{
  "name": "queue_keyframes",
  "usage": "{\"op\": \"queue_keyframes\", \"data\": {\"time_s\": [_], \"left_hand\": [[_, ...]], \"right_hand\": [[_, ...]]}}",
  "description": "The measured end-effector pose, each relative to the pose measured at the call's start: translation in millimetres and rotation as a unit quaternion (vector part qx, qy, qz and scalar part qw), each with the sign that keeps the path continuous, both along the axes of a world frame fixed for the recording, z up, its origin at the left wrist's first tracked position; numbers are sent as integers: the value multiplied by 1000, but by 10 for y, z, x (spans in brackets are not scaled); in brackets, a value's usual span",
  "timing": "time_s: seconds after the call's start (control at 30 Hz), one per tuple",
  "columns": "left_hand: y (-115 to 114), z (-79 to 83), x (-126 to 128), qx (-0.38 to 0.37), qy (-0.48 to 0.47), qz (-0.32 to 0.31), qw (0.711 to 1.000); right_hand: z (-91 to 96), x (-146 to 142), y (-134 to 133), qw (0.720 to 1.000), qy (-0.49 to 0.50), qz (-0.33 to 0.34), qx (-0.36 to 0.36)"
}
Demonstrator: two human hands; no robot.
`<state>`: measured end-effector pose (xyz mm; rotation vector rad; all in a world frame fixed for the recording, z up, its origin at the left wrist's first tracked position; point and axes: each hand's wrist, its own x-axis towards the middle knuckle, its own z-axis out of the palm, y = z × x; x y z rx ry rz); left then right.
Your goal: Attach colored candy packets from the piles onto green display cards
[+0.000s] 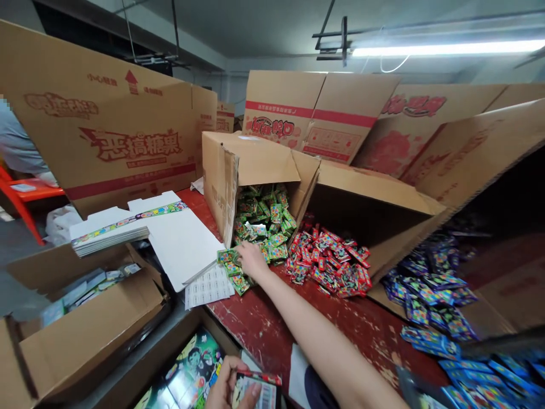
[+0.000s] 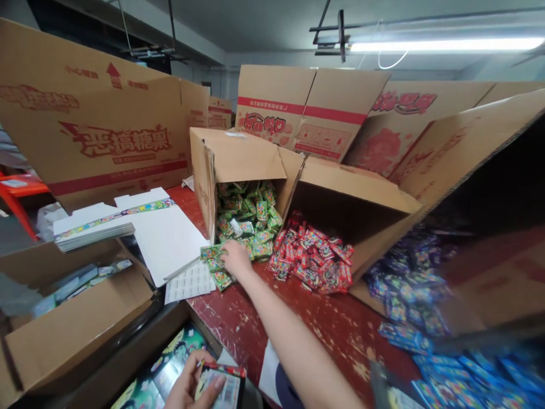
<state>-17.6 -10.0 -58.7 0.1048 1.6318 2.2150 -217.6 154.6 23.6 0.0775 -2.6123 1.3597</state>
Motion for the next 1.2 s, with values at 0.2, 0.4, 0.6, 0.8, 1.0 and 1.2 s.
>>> {"op": "queue_keyframes", "data": {"time_s": [0.2,0.4,0.6,0.8,1.0,1.2], "left_hand": [[-167,586,-73,-62,8,-57,996],[-246,902,-91,-82,37,-153,984],[-355,832,-232,-126,65,-164,976],[-444,798,-298,-153,99,-172,968],[-456,837,-327,-151,90,-190,966],[-481,835,-333,-147,104,-211,961]], "right_hand": [[63,1413,288,967,-93,-86,-222],[218,2256,-155,875,-72,-195,-436],[114,2423,-195,886,-42,-218,-408],[168,2413,-212,893,-20,-161,-420],[272,2426,-252,965,6,-93,-247],[125,2395,-260,962,19,-45,-270]]}}
